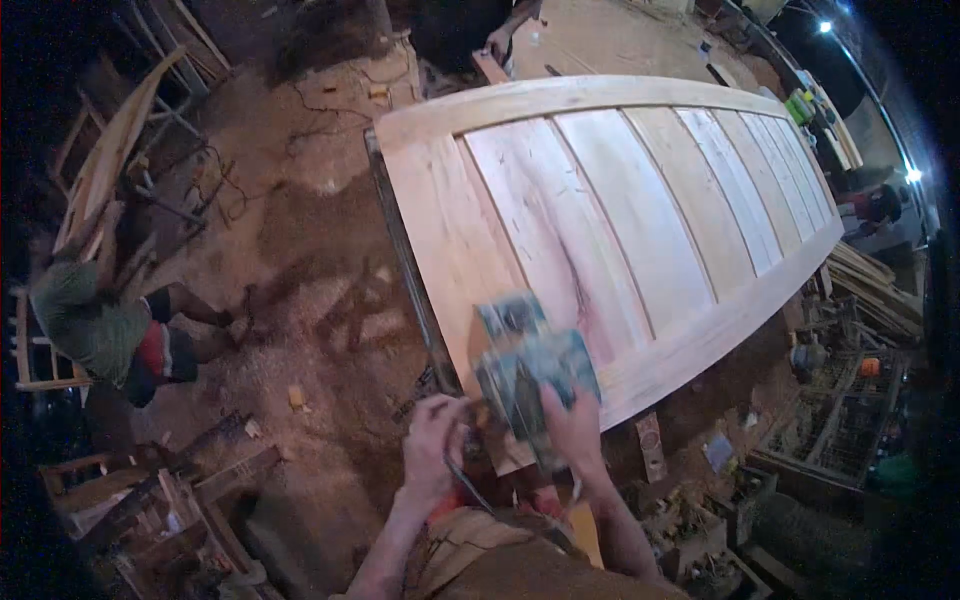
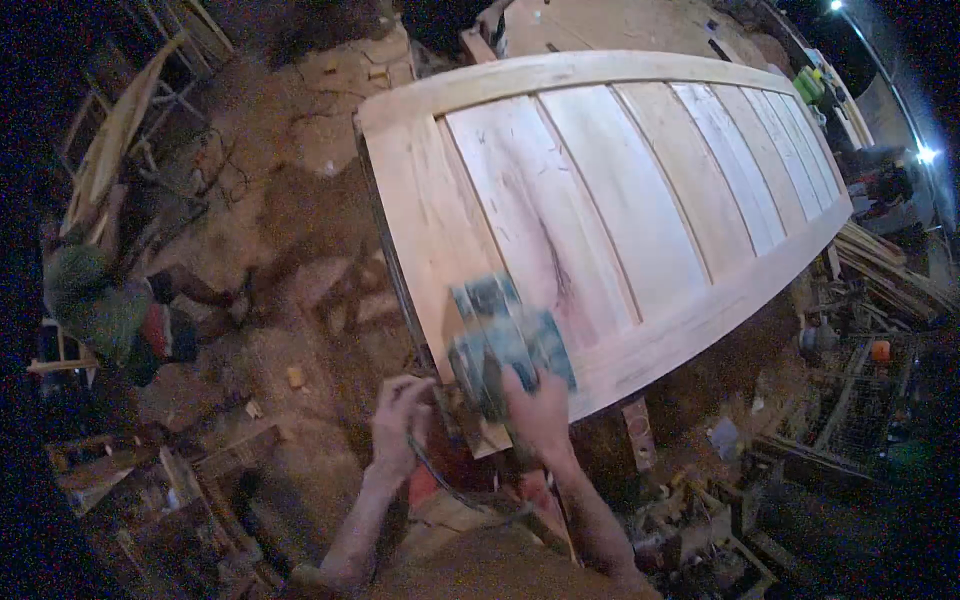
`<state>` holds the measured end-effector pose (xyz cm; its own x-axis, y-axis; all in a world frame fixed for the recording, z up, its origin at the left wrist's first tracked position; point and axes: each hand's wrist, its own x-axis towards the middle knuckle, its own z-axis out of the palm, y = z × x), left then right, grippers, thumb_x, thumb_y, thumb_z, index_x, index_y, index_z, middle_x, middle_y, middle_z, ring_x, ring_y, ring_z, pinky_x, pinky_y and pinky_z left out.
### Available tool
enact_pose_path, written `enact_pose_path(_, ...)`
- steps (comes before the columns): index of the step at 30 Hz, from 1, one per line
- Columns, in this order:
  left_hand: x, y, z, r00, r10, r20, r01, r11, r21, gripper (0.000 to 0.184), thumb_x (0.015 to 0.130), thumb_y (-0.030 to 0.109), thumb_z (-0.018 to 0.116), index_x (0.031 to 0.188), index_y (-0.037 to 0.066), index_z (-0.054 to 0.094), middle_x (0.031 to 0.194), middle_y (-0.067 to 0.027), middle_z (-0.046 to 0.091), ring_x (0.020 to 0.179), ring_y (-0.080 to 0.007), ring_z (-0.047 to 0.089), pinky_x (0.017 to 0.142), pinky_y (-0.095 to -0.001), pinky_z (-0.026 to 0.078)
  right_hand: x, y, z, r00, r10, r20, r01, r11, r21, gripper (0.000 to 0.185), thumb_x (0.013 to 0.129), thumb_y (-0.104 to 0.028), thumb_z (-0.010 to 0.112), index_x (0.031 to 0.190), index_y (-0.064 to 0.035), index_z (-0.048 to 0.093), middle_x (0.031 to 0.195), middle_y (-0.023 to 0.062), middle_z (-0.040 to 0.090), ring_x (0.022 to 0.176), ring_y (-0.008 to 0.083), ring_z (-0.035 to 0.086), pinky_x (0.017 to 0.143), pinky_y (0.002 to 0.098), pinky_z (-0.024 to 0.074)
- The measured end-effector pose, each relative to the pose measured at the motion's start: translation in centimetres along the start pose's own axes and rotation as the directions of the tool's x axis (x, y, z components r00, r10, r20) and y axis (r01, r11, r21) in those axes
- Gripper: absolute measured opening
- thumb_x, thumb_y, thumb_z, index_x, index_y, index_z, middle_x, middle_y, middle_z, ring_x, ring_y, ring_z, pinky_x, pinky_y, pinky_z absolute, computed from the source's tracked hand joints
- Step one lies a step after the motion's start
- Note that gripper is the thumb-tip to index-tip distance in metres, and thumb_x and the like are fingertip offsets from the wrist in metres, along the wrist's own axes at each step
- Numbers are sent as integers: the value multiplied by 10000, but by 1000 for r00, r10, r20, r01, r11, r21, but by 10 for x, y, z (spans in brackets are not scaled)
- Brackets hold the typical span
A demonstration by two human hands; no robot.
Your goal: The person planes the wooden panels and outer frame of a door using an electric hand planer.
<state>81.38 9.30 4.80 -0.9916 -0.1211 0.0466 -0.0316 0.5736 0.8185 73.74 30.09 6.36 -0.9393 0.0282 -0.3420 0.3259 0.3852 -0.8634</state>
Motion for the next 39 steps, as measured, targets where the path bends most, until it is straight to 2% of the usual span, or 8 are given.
enact_pose_path(17, 92, -41, -34, 959, -140, -245, 131, 990, -51, 213, 968, 63, 585, 1162, 41, 670, 990, -132, 543, 857, -276, 589, 760, -370, 507, 410, -201, 186, 953, -302, -24, 294, 941, -170, 664, 900, -562, 553, 710, 59, 688, 618, 170, 657, 664, 303, 692, 669, 462, 513)
enact_pose_path(19, 98, -42, -33, 965, -96, -244, 92, 995, -29, 213, 960, 50, 591, 1158, 40, 670, 996, -131, 543, 858, -271, 588, 756, -368, 505, 414, -217, 180, 959, -277, 61, 281, 897, -342, 858, 934, -664, 483, 1325, 96, 559, 1234, 336, 643, 1227, 468, 593, 989, 545, 471)
enact_pose_path(22, 99, -41, -42, 949, -94, -299, 94, 995, -15, 211, 944, 42, 599, 1143, 24, 667, 1002, -128, 556, 864, -264, 578, 773, -363, 482, 445, -200, 192, 898, -396, 194, 438, 753, -491, 785, 953, -648, 462, 1324, 31, 595, 1272, 331, 625, 1252, 464, 576, 1011, 530, 460)
enact_pose_path(25, 93, -57, -58, 921, -141, -363, 156, 988, 12, 221, 917, 46, 625, 1131, 14, 671, 1017, -127, 583, 883, -267, 577, 815, -362, 465, 332, -190, 157, 979, -203, -15, 182, 905, -385, 657, 977, -606, 454, 1318, -73, 629, 1293, 312, 619, 1248, 465, 573, 1010, 537, 465)
enact_pose_path(27, 88, -60, -59, 918, -138, -371, 170, 984, 54, 233, 899, 45, 651, 1129, 19, 677, 1033, -128, 597, 898, -273, 585, 837, -364, 468, 295, -128, 144, 964, -238, 116, 258, 941, -220, 603, 936, -523, 546, 828, 47, 712, 608, 171, 655, 671, 328, 691, 697, 465, 518)
enact_pose_path(30, 85, -46, -46, 935, -102, -341, 125, 991, 48, 297, 878, 77, 690, 1172, 32, 671, 1102, -137, 635, 977, -284, 616, 894, -374, 478, 143, -67, 97, 958, -288, 4, 287, 956, 60, 633, 916, -532, 633, 1106, 71, 677, 1041, 300, 709, 988, 465, 688, 887, 511, 515)
enact_pose_path(33, 72, -21, -16, 945, 317, -84, -297, 936, 188, 368, 915, 120, 658, 1279, 78, 623, 1183, -141, 621, 1022, -302, 639, 868, -385, 531, 3, -5, 43, 997, 15, 69, -9, 997, -82, 556, 955, -447, 642, 1156, 72, 657, 1062, 290, 707, 1006, 454, 682, 890, 468, 519)
enact_pose_path(39, -30, 12, 43, 864, 169, 475, -271, 950, 156, 587, 876, 208, 737, 1426, 150, 537, 1371, -80, 578, 969, -304, 713, 726, -434, 609, -183, 84, -27, 984, 108, 145, -94, 991, -97, 456, 887, -270, 690, 1201, 58, 650, 1040, 237, 722, 979, 366, 700, 902, 409, 524)
